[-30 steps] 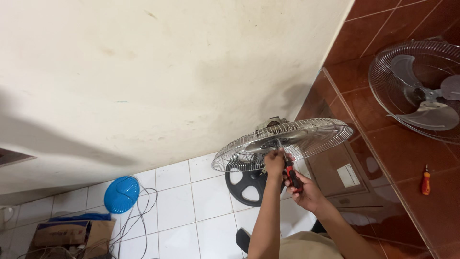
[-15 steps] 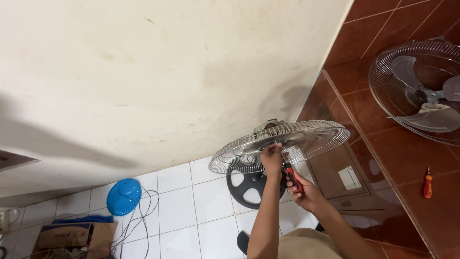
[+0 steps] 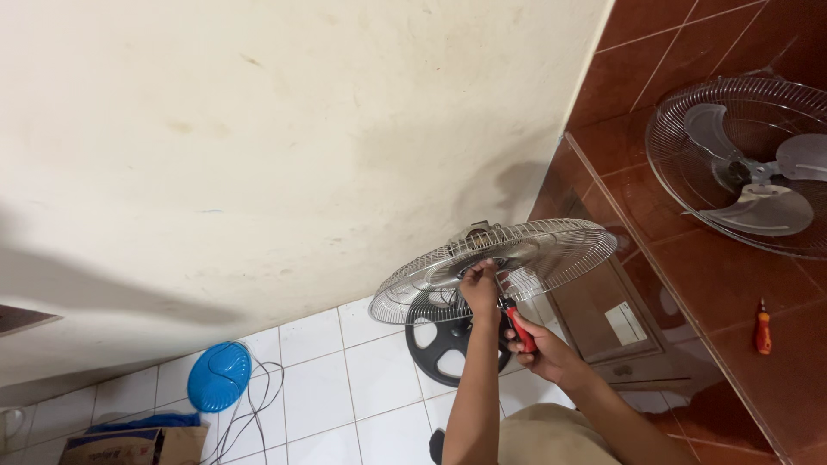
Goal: The person uses a screwdriver to tighten screws on the central hub of a standing fan. They repeatedly rotate the fan head to access different screw locations and continue tightening throughout the clip.
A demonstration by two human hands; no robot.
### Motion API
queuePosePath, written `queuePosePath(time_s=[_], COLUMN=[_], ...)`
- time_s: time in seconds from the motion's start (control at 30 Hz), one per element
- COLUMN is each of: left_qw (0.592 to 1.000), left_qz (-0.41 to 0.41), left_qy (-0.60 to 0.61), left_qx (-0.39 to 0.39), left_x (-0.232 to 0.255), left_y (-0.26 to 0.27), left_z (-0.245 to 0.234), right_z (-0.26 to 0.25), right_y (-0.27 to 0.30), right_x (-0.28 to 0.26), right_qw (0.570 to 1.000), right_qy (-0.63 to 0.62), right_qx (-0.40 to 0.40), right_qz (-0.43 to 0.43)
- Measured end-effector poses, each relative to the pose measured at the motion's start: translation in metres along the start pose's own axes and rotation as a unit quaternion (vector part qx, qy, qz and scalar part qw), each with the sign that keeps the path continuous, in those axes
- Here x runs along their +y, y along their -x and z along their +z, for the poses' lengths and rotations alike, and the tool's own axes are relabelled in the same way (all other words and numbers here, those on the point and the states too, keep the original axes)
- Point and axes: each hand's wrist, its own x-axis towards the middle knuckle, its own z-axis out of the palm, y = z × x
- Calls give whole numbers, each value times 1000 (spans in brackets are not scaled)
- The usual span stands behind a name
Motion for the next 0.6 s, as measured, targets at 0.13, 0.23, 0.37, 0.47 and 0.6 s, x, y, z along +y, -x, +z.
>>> queuePosePath(time_s=[0.13, 0.23, 0.37, 0.47, 0.6], left_qw=[998, 997, 994, 992, 994], left_qz=[-40, -55, -83, -99, -94], left_qy=[34, 47, 44, 42, 36], left_qx=[-17, -41, -58, -59, -42], left_x=[-2, -6, -6, -1, 3], left_y=[-8, -13, -15, -14, -8], left_z=[-5, -11, -15, -15, -14], right_z=[4, 2, -5, -8, -18], right_y=[-2, -6, -9, -13, -18], right_x=[-1, 2, 5, 8, 6], right_qw=[1000, 999, 999, 1000, 1000], right_qy=[28, 31, 38, 26, 7], right_qx=[-15, -28, -33, -13, 19], right_qz=[-2, 9, 3, -5, -19])
